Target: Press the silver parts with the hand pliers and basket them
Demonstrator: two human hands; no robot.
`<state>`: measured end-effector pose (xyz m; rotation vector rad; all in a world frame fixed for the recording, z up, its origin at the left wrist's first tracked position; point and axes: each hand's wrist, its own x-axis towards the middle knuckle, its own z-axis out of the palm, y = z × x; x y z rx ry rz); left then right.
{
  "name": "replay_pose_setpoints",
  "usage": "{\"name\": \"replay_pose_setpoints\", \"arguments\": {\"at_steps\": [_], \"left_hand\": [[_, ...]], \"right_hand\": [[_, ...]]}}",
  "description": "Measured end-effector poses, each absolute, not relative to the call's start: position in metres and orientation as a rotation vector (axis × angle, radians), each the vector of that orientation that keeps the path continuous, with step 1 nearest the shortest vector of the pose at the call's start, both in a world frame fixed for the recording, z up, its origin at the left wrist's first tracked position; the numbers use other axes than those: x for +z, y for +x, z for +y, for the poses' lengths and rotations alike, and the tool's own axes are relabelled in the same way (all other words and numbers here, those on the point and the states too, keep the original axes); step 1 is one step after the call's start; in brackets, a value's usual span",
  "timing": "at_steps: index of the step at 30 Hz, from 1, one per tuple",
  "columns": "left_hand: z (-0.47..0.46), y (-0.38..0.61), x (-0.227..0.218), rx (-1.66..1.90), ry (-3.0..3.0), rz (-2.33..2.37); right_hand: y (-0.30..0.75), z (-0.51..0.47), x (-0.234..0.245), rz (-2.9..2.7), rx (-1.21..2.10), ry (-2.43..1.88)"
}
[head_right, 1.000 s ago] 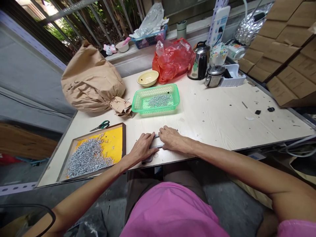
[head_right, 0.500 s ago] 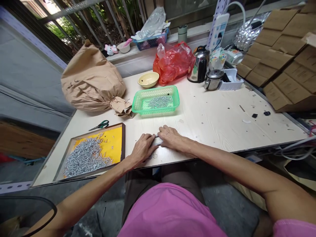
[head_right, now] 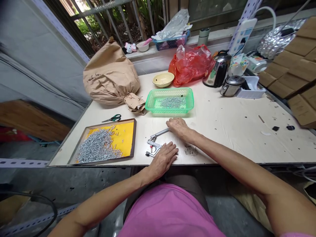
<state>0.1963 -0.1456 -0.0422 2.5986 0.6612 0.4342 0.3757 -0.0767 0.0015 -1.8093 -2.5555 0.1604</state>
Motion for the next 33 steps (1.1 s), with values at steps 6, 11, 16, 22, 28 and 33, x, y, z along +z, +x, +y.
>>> {"name": "replay_pose_setpoints", "arguments": {"at_steps": [6, 11, 16, 22, 28, 33], "left_hand": [[-0.149, 0.197, -0.045, 0.435, 2.623, 0.644], [-0.180, 0.169, -0.021, 0.537, 2.713, 0.377], [-0.167, 0.100, 0.014, 0.736, 2.748, 0.849], [-0.086, 0.009, 0.032, 0.460, 2.438, 1.918], [-0.063, -0.003, 0.019, -0.060, 2.393, 2.007], [-0.056, 0.001, 0.016, -0.156, 2.470, 1.952]], "right_hand": [[0.315, -0.090, 0.019, -2.938, 0.218, -1.107], [0.291, -0.090, 0.008, -3.062, 0.068, -0.724], [0.282, -0.084, -0.020, -2.937, 0.103, -0.682], [0.304, -0.066, 0.017, -2.349, 0.198, -1.065], [0.373, -0.018, 0.057, -2.112, -0.208, -1.524], [0.370, -0.054, 0.045, -2.262, 0.000, -1.581]]}}
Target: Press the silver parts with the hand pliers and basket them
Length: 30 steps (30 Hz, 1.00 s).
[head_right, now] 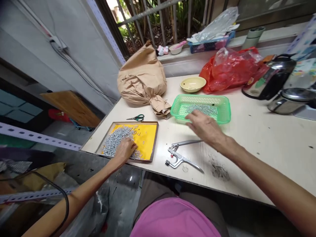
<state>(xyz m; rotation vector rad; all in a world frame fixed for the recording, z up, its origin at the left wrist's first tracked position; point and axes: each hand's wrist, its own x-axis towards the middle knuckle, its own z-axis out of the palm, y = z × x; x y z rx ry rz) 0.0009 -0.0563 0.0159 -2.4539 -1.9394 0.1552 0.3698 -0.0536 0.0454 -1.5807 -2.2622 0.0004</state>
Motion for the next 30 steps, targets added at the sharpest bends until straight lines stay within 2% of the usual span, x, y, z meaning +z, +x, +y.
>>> {"name": "replay_pose_setpoints", "arguments": {"at_steps": [4, 7, 10, 16, 24, 27, 30], "left_hand": [[-0.058, 0.020, 0.024, -0.128, -2.607, -2.044], [-0.070, 0.055, 0.028, -0.406, -2.836, -2.430], [-0.084, 0.093, 0.020, -0.507, -2.976, -2.840], [-0.085, 0.125, -0.001, -0.328, -2.991, -3.083], [-0.084, 0.130, -0.003, -0.126, -2.954, -3.352], [-0.079, 0.130, -0.003, 0.041, -3.011, -3.327], [-0.071, 0.132, -0.001, 0.361, -3.138, -3.209]], "right_hand": [[0.340, -0.115, 0.026, -2.446, 0.400, -1.594], [0.330, -0.143, 0.011, -2.547, 0.501, -1.753], [0.333, -0.151, 0.002, -2.575, 0.503, -1.833], [0.346, -0.147, -0.007, -2.574, 0.401, -1.767], [0.349, -0.147, -0.016, -2.517, 0.469, -1.771], [0.349, -0.148, -0.016, -2.509, 0.456, -1.778], [0.348, -0.148, -0.018, -2.510, 0.419, -1.766]]}}
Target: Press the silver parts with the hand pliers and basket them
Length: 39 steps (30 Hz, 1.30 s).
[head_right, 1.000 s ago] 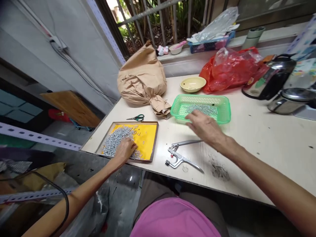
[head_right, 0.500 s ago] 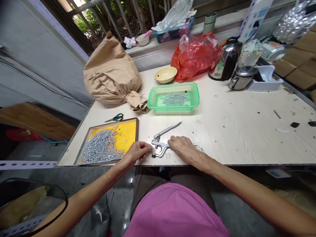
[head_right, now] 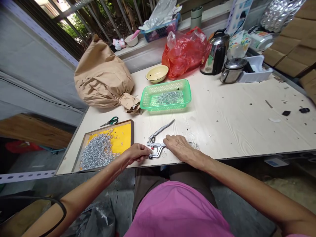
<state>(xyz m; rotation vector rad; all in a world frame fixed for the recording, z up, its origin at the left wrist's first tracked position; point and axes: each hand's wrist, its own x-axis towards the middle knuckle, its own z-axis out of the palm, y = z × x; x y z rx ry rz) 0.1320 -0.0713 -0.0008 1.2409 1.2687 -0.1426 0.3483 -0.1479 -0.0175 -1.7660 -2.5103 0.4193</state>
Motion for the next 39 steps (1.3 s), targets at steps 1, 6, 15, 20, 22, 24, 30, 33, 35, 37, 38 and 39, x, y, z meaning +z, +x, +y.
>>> {"name": "replay_pose_setpoints", "arguments": {"at_steps": [1, 6, 15, 20, 22, 24, 30, 33, 35, 37, 38, 39], "left_hand": [[-0.069, 0.133, 0.000, -0.184, 1.253, 1.258], [-0.064, 0.136, 0.003, -0.258, 1.279, 1.266], [-0.066, 0.137, 0.003, -0.253, 1.274, 1.277], [-0.066, 0.138, 0.003, -0.265, 1.284, 1.296], [-0.066, 0.136, 0.002, -0.261, 1.286, 1.291], [-0.068, 0.134, 0.003, -0.264, 1.306, 1.279], [-0.091, 0.141, 0.011, -0.029, 2.125, 1.380], [-0.096, 0.159, 0.009, 0.126, 2.547, 1.126], [-0.092, 0.171, 0.004, 0.105, 2.691, 0.962], [-0.085, 0.180, 0.001, 0.042, 2.750, 0.857], [-0.081, 0.184, -0.001, 0.009, 2.765, 0.825], [-0.077, 0.186, -0.001, -0.018, 2.778, 0.808]], "right_hand": [[0.348, -0.148, -0.018, -2.512, 0.411, -1.756], [0.352, -0.149, -0.012, -2.504, 0.461, -1.726], [0.374, -0.116, -0.014, -2.488, 0.349, -1.699], [0.372, -0.105, -0.011, -2.549, 0.352, -1.687], [0.370, -0.108, -0.005, -2.542, 0.344, -1.702], [0.368, -0.113, 0.000, -2.530, 0.364, -1.712], [0.361, -0.124, 0.006, -2.494, 0.430, -1.738], [0.359, -0.125, 0.003, -2.485, 0.422, -1.730], [0.360, -0.125, 0.002, -2.488, 0.437, -1.717], [0.362, -0.127, 0.005, -2.492, 0.468, -1.716], [0.363, -0.128, 0.007, -2.489, 0.483, -1.735], [0.365, -0.128, 0.010, -2.485, 0.493, -1.764]]}}
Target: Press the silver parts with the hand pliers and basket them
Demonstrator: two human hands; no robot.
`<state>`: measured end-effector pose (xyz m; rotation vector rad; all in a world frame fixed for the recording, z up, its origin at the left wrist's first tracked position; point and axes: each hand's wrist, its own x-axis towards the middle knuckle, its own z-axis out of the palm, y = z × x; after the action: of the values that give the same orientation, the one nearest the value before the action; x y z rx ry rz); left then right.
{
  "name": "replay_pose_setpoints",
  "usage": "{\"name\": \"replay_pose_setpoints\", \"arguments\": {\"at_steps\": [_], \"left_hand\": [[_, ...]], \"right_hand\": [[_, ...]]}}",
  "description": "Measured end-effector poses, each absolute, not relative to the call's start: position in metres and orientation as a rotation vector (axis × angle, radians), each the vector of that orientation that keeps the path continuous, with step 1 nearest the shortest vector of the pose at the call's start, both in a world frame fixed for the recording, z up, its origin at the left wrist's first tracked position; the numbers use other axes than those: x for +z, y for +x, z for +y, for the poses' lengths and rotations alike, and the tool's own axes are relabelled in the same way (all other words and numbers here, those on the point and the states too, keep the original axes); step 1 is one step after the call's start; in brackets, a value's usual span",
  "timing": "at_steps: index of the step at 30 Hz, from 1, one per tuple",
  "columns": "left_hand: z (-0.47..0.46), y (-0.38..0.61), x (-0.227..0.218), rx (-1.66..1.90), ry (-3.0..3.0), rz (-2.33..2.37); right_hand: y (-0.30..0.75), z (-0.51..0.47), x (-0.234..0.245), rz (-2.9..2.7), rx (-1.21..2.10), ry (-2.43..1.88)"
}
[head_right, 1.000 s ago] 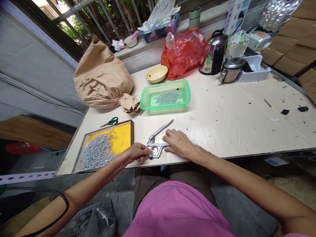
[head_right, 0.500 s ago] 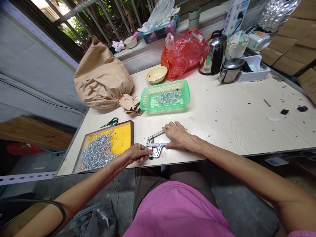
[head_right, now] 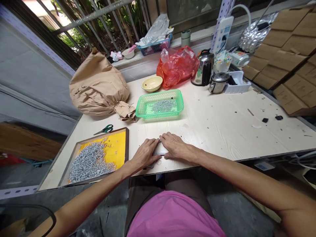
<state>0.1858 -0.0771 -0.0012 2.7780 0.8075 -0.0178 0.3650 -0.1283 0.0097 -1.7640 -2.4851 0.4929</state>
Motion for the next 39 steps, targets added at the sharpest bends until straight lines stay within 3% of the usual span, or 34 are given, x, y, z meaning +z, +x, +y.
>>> {"name": "replay_pose_setpoints", "arguments": {"at_steps": [7, 18, 26, 36, 39], "left_hand": [[-0.064, 0.196, 0.001, -0.117, 2.841, 0.785], [-0.059, 0.204, -0.007, -0.047, 2.767, 0.933], [-0.112, 0.192, -0.026, 0.348, 2.702, 0.957], [-0.149, 0.198, -0.031, 0.388, 2.513, 0.815], [-0.150, 0.196, -0.037, 0.405, 2.501, 0.785]], "right_hand": [[0.365, -0.124, 0.025, -2.547, 0.471, -1.910], [0.372, -0.111, -0.006, -2.498, 0.433, -1.848], [0.395, -0.100, 0.005, -2.515, 0.566, -1.605], [0.373, -0.063, 0.002, -2.487, 0.181, -1.880], [0.340, -0.073, 0.012, -2.688, 0.237, -1.564]]}}
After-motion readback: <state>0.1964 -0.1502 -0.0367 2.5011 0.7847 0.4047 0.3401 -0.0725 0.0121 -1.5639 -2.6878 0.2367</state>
